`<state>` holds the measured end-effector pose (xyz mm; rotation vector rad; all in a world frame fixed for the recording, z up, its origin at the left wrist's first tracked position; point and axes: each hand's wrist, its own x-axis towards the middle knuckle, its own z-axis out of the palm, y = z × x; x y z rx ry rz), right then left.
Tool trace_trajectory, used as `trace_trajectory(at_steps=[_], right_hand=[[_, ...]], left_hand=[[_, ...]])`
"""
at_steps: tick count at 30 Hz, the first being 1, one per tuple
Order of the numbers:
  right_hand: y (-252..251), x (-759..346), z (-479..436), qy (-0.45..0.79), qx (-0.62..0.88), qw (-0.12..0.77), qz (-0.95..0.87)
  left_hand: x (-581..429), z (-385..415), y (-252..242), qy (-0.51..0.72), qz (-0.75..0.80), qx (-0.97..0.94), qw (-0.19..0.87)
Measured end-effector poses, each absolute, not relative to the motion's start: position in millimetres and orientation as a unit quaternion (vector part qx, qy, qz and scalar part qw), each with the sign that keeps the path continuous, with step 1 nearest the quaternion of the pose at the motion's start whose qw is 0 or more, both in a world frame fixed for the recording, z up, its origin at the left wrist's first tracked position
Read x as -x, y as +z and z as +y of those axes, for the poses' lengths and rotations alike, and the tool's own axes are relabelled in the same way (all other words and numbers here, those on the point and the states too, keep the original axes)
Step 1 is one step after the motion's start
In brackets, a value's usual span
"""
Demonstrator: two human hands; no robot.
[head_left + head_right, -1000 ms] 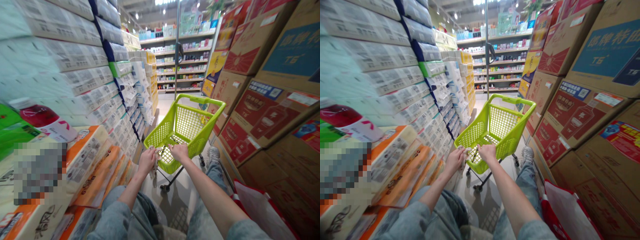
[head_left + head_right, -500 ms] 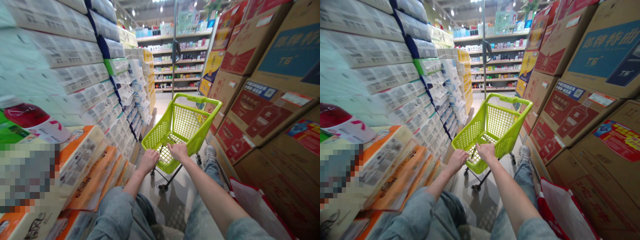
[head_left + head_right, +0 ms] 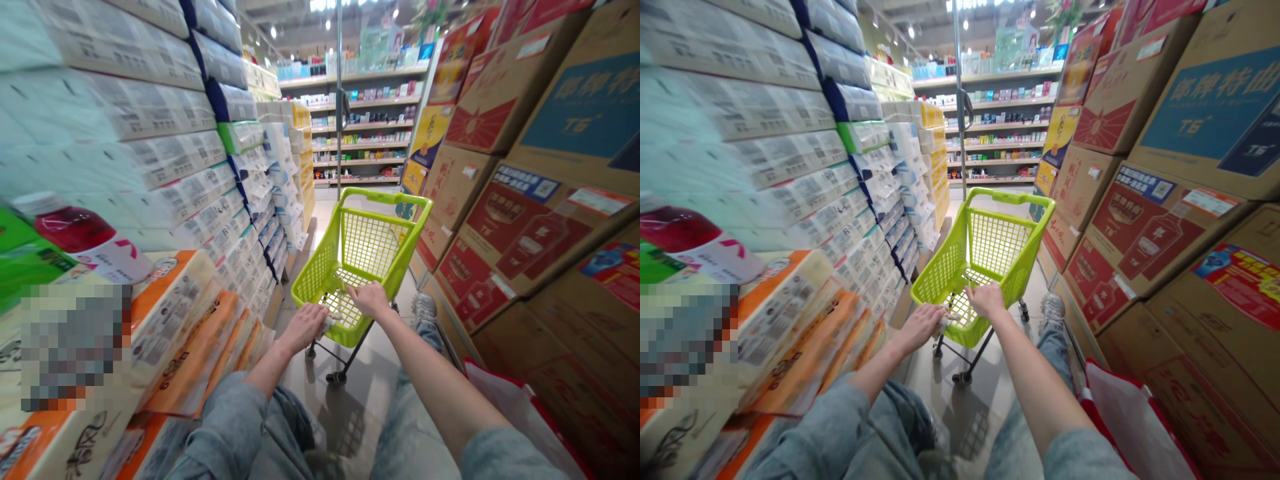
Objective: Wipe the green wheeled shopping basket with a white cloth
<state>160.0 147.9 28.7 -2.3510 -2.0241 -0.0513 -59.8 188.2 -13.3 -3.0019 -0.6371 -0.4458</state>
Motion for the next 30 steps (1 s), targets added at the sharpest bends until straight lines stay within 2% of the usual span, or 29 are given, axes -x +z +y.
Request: trace_trajectory(at_steps=[16,24,30], right_hand=[[23,-170,157,-0.034,0.734,0.021,-0.678],[19,-169,152,-0.036,0.746,0.020,-0.664],[19,-167,146,-0.044,0.753,0.027,-0.657]], left_hand=[[91,244,-4,-0.112,-0.226,0.966,0.059],[78,212,-20,-0.199,-0.298,0.932,0.056],[41,159,-25,-0.215,-0.266,0.939,0.030]])
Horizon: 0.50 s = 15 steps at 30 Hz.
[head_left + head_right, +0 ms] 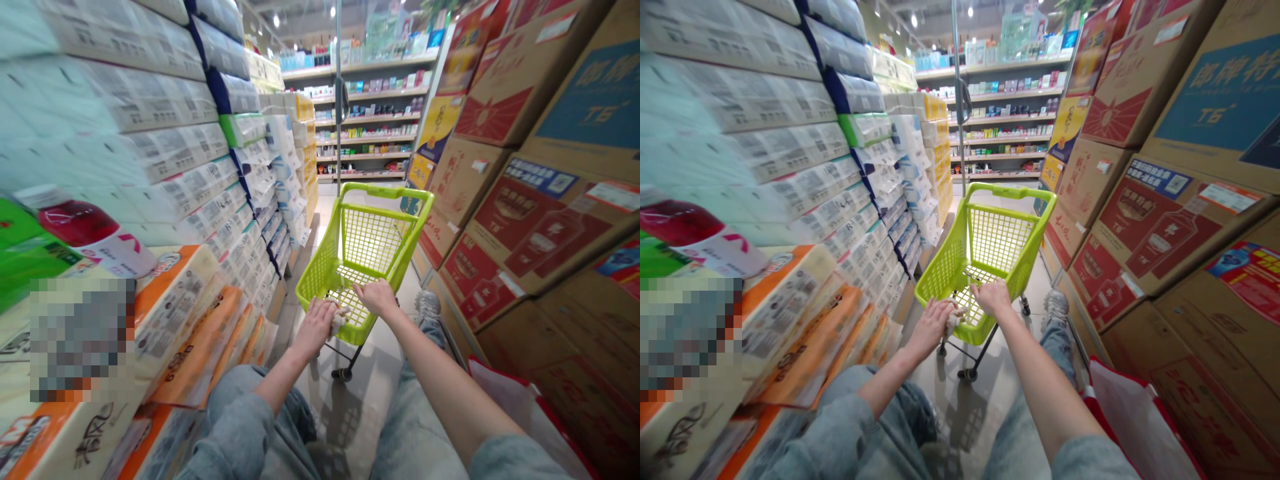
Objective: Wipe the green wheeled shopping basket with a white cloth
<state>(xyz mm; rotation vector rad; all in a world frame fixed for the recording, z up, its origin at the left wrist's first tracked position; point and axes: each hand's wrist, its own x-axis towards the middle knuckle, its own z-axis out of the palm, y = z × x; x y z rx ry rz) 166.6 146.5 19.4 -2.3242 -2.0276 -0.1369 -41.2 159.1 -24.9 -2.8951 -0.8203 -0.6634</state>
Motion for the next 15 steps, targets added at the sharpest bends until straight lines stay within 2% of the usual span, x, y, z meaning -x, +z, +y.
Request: trace_trajectory(at_steps=[5,10,15], right_hand=[[20,-163,145,-0.050,0.756,0.044,-0.651],[20,-162,145,-0.041,0.764,0.049,-0.642],[22,-164,148,-0.023,0.769,0.033,-0.638]], left_hand=[[9,124,-33,-0.250,-0.264,0.932,0.007],[22,128,-30,-0.295,-0.234,0.922,-0.084],[65,151,-25,-0.405,-0.402,0.798,-0.191]])
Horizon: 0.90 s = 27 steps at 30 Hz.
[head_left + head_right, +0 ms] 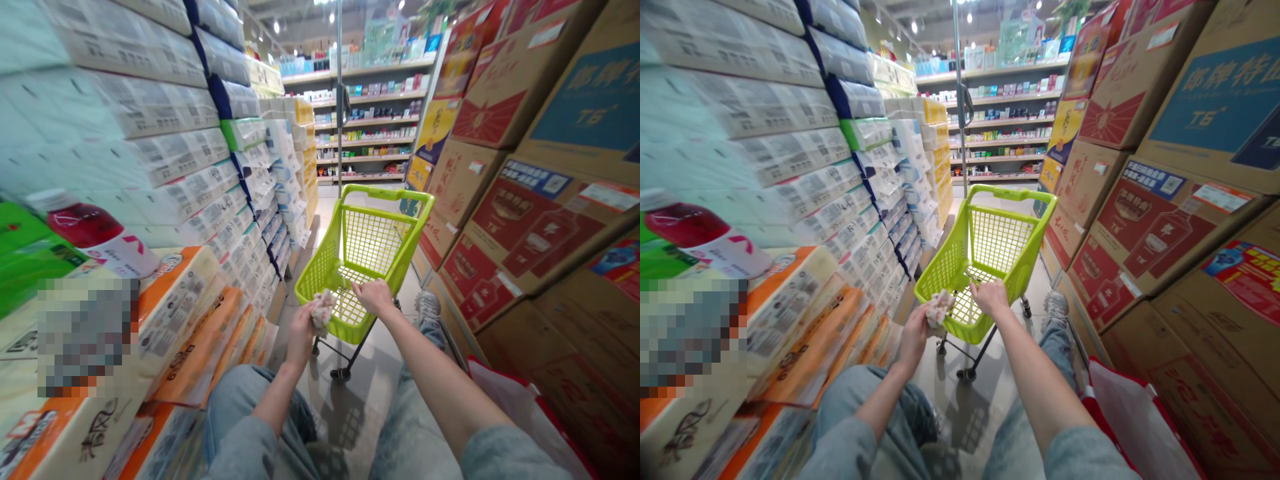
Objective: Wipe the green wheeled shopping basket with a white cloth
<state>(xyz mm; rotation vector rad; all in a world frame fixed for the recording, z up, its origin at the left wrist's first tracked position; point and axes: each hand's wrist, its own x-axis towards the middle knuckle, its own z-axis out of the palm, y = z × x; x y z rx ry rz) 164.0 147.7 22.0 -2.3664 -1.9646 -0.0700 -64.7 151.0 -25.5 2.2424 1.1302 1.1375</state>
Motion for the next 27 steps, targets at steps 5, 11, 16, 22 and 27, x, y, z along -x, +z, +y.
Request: trace_trajectory(at_steps=[5,11,16,22,27], right_hand=[[23,-165,151,-0.015,0.773,0.024,-0.634],[19,-161,158,-0.014,0.774,0.028,-0.632],[20,-157,158,-0.021,0.770,0.031,-0.636],[24,-149,157,-0.016,0.773,0.028,-0.633],[25,-145,155,-0.008,0.773,0.028,-0.634]], left_hand=[[100,176,-40,0.425,0.551,-0.706,0.128],[72,169,-63,0.400,0.583,-0.658,0.259],[43,169,-63,0.447,0.592,-0.408,0.532],[30,186,-55,0.407,0.638,-0.237,0.610],[31,194,-57,0.416,0.632,-0.250,0.604]])
